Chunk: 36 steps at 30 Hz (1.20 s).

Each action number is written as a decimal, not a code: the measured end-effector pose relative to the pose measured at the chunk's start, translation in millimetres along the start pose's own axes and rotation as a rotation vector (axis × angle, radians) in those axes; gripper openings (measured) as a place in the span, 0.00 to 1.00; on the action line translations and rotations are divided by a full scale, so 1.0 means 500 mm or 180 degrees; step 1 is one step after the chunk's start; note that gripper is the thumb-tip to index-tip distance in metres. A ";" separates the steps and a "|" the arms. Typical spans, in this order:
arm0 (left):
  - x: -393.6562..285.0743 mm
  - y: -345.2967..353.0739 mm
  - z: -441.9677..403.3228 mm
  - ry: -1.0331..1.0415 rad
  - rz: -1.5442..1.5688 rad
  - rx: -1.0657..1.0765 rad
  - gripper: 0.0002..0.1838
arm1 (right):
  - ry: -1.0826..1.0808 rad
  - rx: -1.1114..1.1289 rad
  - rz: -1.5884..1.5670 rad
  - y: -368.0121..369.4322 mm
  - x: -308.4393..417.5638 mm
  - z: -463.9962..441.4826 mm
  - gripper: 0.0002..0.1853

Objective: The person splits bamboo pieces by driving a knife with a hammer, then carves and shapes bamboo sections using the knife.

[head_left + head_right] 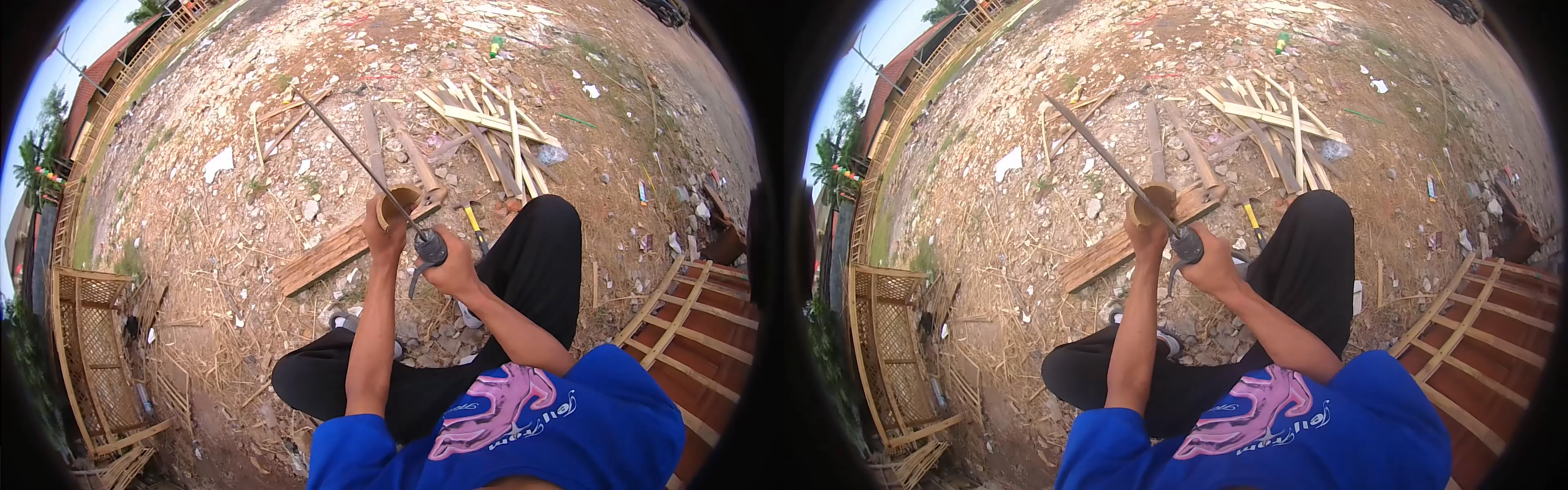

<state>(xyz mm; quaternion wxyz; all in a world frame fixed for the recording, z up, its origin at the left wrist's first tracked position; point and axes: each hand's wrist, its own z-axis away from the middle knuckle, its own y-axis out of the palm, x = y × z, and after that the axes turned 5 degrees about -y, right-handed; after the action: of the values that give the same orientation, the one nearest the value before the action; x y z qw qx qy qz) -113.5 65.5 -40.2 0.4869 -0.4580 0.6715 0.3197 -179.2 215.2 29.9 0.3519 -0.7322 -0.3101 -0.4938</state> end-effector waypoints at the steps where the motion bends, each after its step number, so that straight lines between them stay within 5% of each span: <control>1: -0.012 0.002 0.002 0.0106 -0.0058 -0.0040 0.20 | -0.0039 -0.0101 0.0053 0.008 0.000 0.003 0.16; 18: -0.009 0.013 0.037 0.0138 -0.0169 -0.0293 0.20 | 0.0660 0.0767 -0.0349 -0.057 0.042 0.021 0.13; 21: -0.022 0.027 0.046 0.0763 -0.0412 -0.0339 0.19 | 0.0798 0.0750 -0.0261 -0.073 0.073 0.037 0.14; 27: -0.006 0.034 0.066 0.0506 -0.0136 -0.0313 0.18 | 0.0864 0.0791 -0.0067 -0.089 0.069 0.060 0.13; 31: -0.015 0.037 0.081 0.0949 -0.0660 -0.0347 0.20 | 0.0917 0.0785 -0.0336 -0.098 0.070 0.058 0.11; 36: -0.001 0.047 0.086 0.0747 0.0213 -0.0095 0.24 | 0.0590 0.0831 -0.0359 -0.095 0.000 0.066 0.11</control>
<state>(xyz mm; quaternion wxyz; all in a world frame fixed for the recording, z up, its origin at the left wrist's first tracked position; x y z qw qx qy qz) -119.8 112.1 -53.8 0.3871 -0.4768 0.7340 0.2899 -200.7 269.2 30.9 0.4429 -0.6130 -0.3784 -0.5337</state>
